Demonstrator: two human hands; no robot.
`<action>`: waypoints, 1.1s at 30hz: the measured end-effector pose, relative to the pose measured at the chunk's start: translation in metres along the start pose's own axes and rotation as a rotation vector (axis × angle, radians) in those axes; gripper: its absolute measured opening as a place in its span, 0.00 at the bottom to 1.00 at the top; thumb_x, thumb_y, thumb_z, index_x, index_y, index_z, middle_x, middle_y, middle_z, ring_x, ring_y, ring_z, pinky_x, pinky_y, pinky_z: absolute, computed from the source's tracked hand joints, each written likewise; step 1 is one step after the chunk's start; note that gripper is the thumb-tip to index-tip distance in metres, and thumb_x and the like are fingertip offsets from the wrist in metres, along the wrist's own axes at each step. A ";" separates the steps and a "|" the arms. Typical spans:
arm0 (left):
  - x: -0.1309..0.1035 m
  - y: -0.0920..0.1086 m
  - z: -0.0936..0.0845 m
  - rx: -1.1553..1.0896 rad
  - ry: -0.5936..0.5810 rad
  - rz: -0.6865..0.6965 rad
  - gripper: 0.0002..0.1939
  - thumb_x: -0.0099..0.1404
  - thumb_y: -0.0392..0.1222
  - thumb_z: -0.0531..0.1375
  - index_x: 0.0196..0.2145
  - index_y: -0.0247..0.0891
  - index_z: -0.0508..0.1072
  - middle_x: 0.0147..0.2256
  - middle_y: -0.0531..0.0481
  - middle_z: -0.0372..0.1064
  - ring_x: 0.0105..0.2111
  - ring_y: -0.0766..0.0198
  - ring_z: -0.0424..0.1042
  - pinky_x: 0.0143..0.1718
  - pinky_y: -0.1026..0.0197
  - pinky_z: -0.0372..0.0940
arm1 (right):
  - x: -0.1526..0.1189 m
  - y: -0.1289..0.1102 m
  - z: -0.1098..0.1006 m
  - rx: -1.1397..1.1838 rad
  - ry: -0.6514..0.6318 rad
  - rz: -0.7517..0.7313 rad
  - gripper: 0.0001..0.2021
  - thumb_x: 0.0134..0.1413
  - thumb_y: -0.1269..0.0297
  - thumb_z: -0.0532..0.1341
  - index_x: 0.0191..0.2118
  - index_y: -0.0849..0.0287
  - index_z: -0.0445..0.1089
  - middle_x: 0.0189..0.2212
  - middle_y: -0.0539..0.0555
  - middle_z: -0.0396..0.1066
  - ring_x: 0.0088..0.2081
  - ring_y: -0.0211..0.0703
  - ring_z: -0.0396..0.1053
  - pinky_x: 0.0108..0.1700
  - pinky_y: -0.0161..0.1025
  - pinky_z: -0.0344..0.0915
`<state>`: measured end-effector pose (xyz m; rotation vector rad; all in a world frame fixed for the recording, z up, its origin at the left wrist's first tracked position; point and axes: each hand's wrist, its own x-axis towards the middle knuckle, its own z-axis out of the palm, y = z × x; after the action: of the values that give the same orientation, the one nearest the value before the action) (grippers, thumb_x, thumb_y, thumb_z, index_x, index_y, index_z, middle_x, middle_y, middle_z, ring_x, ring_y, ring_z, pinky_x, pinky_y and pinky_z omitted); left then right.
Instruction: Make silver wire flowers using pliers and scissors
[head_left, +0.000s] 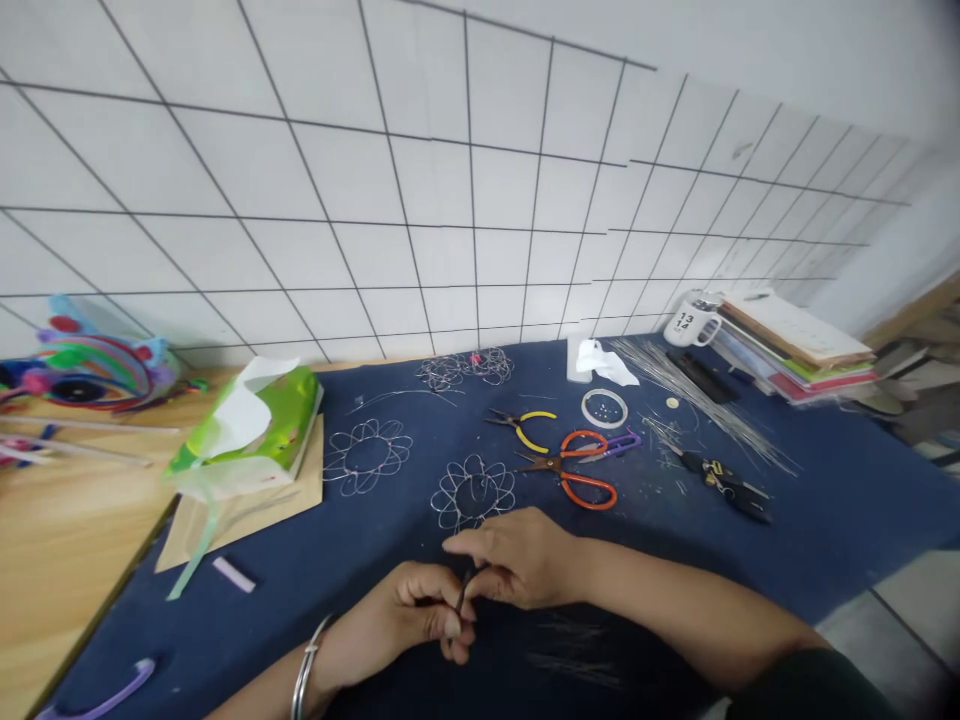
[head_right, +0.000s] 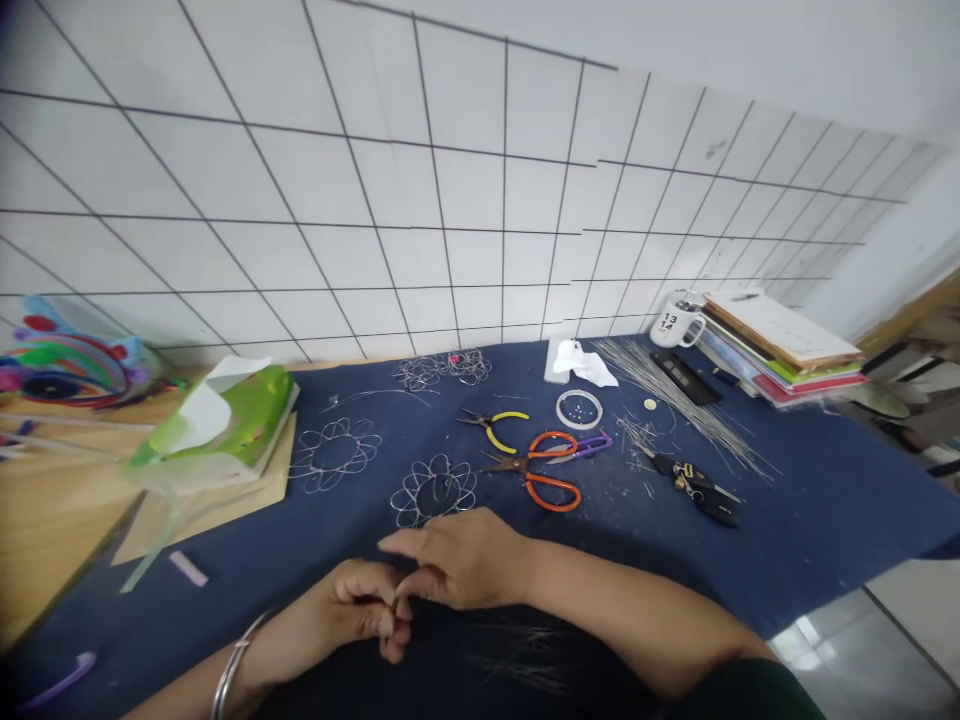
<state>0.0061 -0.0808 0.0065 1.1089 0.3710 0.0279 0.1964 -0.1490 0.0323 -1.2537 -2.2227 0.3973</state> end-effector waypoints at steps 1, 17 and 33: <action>0.000 0.000 0.000 0.009 0.000 0.009 0.09 0.55 0.41 0.62 0.30 0.31 0.72 0.27 0.46 0.72 0.26 0.63 0.72 0.30 0.60 0.66 | -0.001 0.003 -0.010 -0.028 0.029 0.053 0.20 0.55 0.51 0.51 0.50 0.55 0.60 0.31 0.51 0.69 0.32 0.35 0.66 0.36 0.32 0.60; 0.000 -0.002 0.005 0.110 0.065 0.049 0.08 0.57 0.40 0.60 0.30 0.31 0.71 0.28 0.47 0.71 0.28 0.64 0.70 0.32 0.62 0.63 | -0.164 0.130 -0.144 -0.421 0.089 1.102 0.12 0.53 0.57 0.53 0.33 0.58 0.70 0.30 0.53 0.71 0.32 0.39 0.66 0.32 0.33 0.54; 0.021 0.018 0.013 0.102 0.367 0.126 0.08 0.58 0.41 0.58 0.35 0.35 0.71 0.30 0.48 0.71 0.30 0.65 0.69 0.36 0.61 0.62 | -0.159 0.162 -0.154 0.031 -0.003 1.336 0.11 0.53 0.60 0.56 0.35 0.65 0.67 0.29 0.51 0.68 0.27 0.34 0.65 0.28 0.33 0.63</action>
<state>0.0322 -0.0792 0.0217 1.2279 0.6347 0.3301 0.4654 -0.2020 0.0243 -2.5399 -1.0418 0.8695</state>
